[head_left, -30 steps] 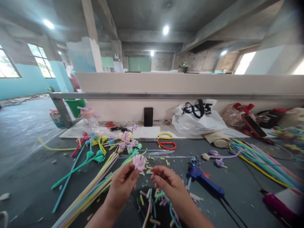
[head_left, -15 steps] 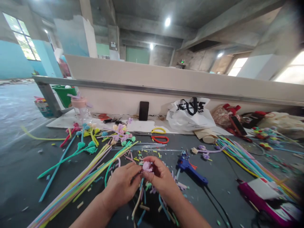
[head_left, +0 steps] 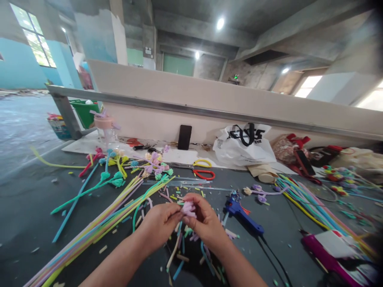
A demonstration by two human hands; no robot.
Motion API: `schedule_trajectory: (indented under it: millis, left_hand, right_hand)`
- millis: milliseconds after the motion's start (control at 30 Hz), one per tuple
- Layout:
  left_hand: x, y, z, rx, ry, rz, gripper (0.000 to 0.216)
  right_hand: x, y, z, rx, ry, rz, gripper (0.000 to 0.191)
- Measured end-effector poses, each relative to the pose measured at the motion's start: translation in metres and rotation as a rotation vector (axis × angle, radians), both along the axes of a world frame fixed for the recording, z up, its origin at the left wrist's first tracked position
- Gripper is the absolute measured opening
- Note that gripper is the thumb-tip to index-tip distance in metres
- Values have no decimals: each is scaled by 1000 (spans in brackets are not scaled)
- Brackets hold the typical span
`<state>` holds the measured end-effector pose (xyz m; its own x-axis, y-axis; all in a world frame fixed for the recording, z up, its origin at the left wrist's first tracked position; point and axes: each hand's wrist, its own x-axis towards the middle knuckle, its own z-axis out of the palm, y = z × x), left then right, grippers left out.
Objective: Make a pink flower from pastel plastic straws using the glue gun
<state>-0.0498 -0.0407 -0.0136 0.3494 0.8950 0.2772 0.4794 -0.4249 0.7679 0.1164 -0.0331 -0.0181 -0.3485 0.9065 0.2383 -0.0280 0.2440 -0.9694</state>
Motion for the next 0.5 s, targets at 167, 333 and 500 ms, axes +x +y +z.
schedule_trajectory:
  millis: [167, 333, 500]
  left_hand:
    - [-5, -4, 3, 280, 312, 114, 23]
    - [-5, -6, 6, 360, 440, 151, 22]
    - [-3, -7, 2, 302, 441, 163, 21]
  right_hand:
    - [0, 4, 2, -143, 77, 100, 48]
    - [0, 8, 1, -178, 162, 90, 43]
    - [2, 10, -9, -158, 152, 51, 29]
